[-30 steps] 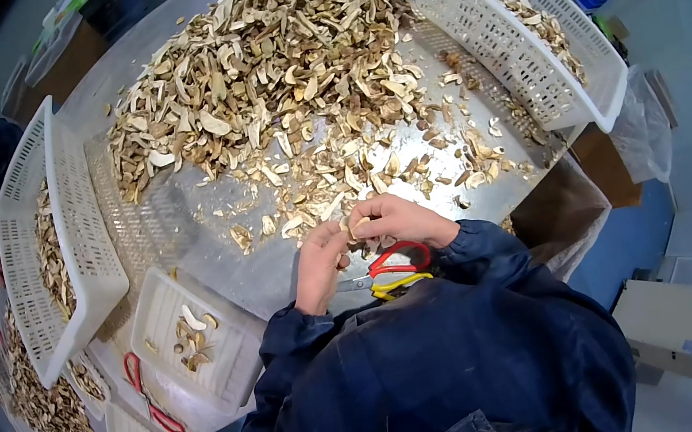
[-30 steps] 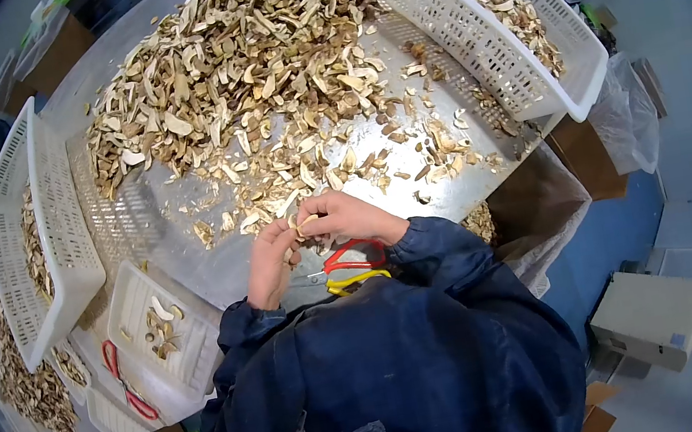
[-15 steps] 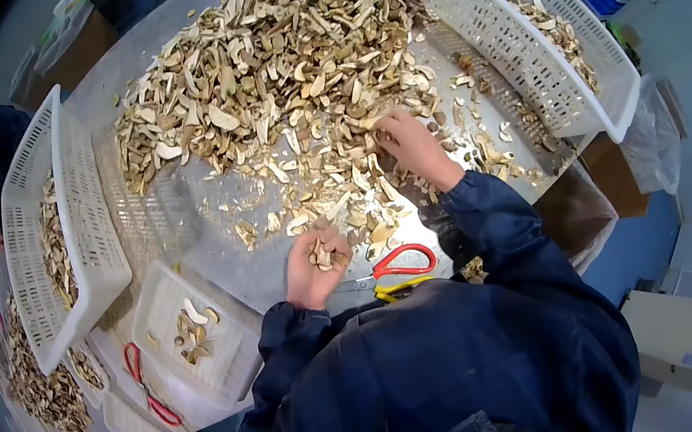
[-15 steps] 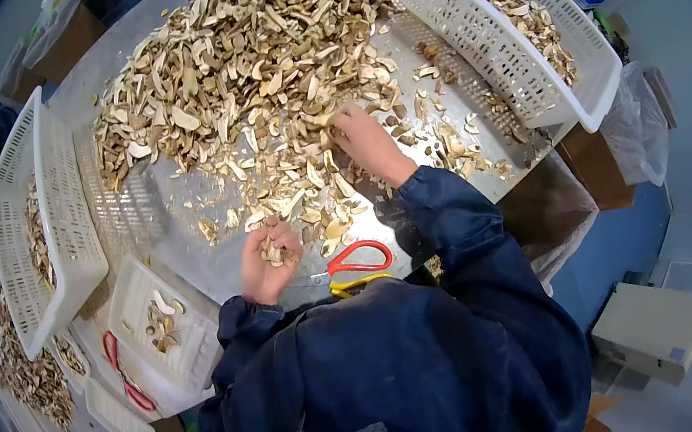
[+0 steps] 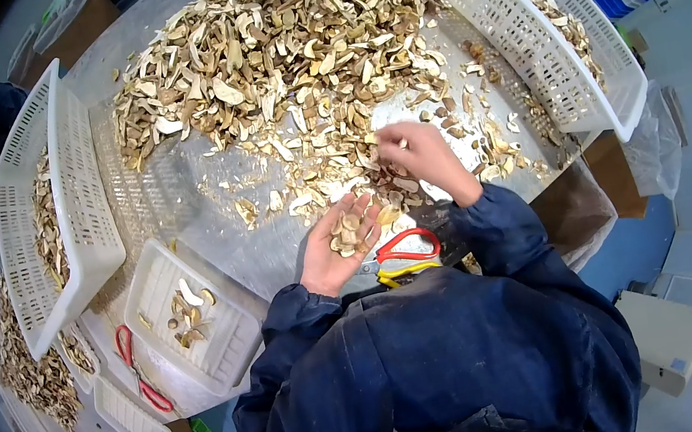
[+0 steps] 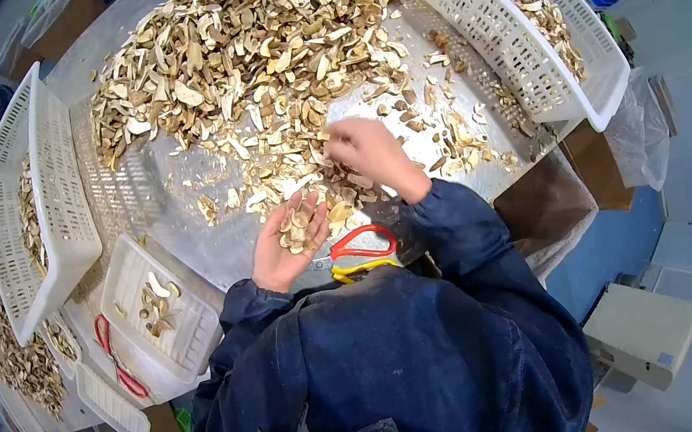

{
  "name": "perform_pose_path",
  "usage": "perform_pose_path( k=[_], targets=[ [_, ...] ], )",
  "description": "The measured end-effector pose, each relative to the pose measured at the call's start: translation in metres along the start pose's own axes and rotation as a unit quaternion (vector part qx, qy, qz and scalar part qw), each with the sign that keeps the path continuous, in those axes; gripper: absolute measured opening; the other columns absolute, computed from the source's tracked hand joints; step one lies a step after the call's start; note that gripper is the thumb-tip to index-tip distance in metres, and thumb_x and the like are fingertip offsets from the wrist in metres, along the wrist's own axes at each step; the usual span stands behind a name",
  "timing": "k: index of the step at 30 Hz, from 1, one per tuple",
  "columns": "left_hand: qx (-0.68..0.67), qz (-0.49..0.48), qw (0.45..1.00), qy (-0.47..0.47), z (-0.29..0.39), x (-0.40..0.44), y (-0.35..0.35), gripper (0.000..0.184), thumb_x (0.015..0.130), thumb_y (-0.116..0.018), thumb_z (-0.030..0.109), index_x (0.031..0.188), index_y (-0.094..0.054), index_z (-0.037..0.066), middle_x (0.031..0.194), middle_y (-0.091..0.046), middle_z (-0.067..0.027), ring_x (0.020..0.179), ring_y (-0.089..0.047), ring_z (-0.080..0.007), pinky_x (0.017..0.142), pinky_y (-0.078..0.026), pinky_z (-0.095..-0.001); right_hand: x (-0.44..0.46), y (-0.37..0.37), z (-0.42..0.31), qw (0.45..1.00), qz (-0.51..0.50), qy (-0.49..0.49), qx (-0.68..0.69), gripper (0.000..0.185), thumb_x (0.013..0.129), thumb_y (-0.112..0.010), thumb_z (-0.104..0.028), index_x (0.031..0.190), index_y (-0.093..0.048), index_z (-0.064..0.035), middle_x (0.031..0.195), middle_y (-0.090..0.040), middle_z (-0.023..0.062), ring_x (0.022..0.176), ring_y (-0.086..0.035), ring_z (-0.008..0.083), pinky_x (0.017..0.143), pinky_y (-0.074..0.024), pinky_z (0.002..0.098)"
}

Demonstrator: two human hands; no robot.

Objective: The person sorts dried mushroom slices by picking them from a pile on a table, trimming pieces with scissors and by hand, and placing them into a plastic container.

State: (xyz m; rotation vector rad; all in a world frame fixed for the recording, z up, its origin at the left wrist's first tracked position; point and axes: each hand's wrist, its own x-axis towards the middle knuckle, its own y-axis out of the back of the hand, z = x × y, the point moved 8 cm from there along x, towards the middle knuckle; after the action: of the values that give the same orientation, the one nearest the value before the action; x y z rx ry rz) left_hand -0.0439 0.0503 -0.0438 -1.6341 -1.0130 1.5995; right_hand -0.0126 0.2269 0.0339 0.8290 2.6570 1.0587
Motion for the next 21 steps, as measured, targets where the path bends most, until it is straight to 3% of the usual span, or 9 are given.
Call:
perform_pose_path(
  k=[2, 3, 6, 7, 10, 14, 17, 21],
  targets=[
    [-0.016, -0.040, 0.999, 0.011, 0.003, 0.007, 0.019, 0.015, 0.094, -0.050, 0.015, 0.105, -0.053, 0.006, 0.098, -0.056, -0.0085, 0.098, -0.055, -0.0235, 0.083, -0.051, -0.0374, 0.009, 0.001, 0.013, 0.974, 0.105, 0.070, -0.187, 0.024, 0.077, -0.063, -0.016, 0.095, -0.064, -0.0017, 0.086, -0.062, 0.0137, 0.084, -0.057, 0.0327, 0.077, -0.0456, 0.0390],
    [-0.010, -0.071, 0.997, 0.017, 0.003, 0.007, 0.014, 0.012, 0.094, -0.051, 0.015, 0.102, -0.053, 0.006, 0.093, -0.058, -0.0046, 0.089, -0.058, -0.0202, 0.073, -0.052, -0.0338, 0.014, -0.006, 0.020, 0.971, 0.076, 0.071, -0.217, 0.019, 0.077, -0.062, -0.015, 0.091, -0.062, -0.0022, 0.085, -0.060, 0.0130, 0.087, -0.054, 0.0322, 0.078, -0.0429, 0.0402],
    [-0.026, -0.110, 0.993, 0.035, 0.006, 0.004, 0.009, 0.011, 0.094, -0.051, 0.015, 0.101, -0.053, 0.007, 0.088, -0.056, -0.0031, 0.081, -0.057, -0.0166, 0.066, -0.050, -0.0283, 0.012, -0.007, 0.014, 0.991, 0.033, 0.069, -0.110, 0.017, 0.076, -0.062, -0.014, 0.087, -0.061, -0.0018, 0.083, -0.058, 0.0131, 0.085, -0.053, 0.0317, 0.075, -0.0424, 0.0398],
    [0.008, -0.073, 0.997, 0.003, 0.010, 0.002, 0.012, 0.014, 0.094, -0.053, 0.017, 0.104, -0.054, 0.006, 0.087, -0.055, -0.0023, 0.076, -0.055, -0.0138, 0.062, -0.049, -0.0240, 0.008, -0.006, 0.007, 0.995, 0.029, 0.050, -0.081, 0.017, 0.076, -0.062, -0.014, 0.088, -0.063, -0.0017, 0.083, -0.061, 0.0123, 0.083, -0.055, 0.0313, 0.076, -0.0436, 0.0389],
    [0.053, -0.042, 0.997, -0.031, 0.017, 0.003, 0.011, 0.020, 0.094, -0.054, 0.018, 0.109, -0.054, 0.006, 0.087, -0.055, -0.0012, 0.076, -0.054, -0.0124, 0.061, -0.048, -0.0233, -0.007, -0.011, -0.004, 0.994, -0.014, -0.080, 0.077, 0.016, 0.078, -0.063, -0.014, 0.089, -0.066, -0.0028, 0.084, -0.064, 0.0121, 0.079, -0.059, 0.0286, 0.072, -0.0460, 0.0359],
    [0.116, -0.021, 0.992, -0.054, 0.020, 0.002, 0.011, 0.023, 0.093, -0.055, 0.019, 0.113, -0.054, 0.007, 0.087, -0.055, 0.0007, 0.075, -0.053, -0.0099, 0.058, -0.044, -0.0216, -0.007, -0.004, -0.015, 0.987, 0.107, 0.116, -0.021, 0.016, 0.082, -0.060, -0.014, 0.089, -0.066, -0.0026, 0.079, -0.065, 0.0120, 0.066, -0.061, 0.0235, 0.061, -0.0466, 0.0311],
    [0.247, -0.017, 0.961, -0.126, 0.027, -0.008, -0.002, 0.021, 0.091, -0.057, 0.017, 0.110, -0.054, 0.008, 0.087, -0.055, 0.0024, 0.076, -0.051, -0.0068, 0.056, -0.041, -0.0201, -0.015, -0.014, -0.009, 0.996, 0.028, -0.036, 0.077, 0.017, 0.083, -0.059, -0.015, 0.088, -0.066, -0.0008, 0.073, -0.064, 0.0092, 0.062, -0.059, 0.0180, 0.060, -0.0452, 0.0285],
    [0.352, 0.021, 0.916, -0.189, 0.030, -0.010, -0.007, 0.019, 0.088, -0.061, 0.013, 0.105, -0.053, 0.008, 0.084, -0.055, 0.0025, 0.070, -0.049, -0.0040, 0.056, -0.039, -0.0197, -0.034, -0.051, -0.036, 0.962, -0.151, -0.070, 0.216, 0.020, 0.086, -0.058, -0.017, 0.084, -0.064, 0.0018, 0.066, -0.058, 0.0042, 0.063, -0.049, 0.0065, 0.059, -0.0419, 0.0236]
  ],
)
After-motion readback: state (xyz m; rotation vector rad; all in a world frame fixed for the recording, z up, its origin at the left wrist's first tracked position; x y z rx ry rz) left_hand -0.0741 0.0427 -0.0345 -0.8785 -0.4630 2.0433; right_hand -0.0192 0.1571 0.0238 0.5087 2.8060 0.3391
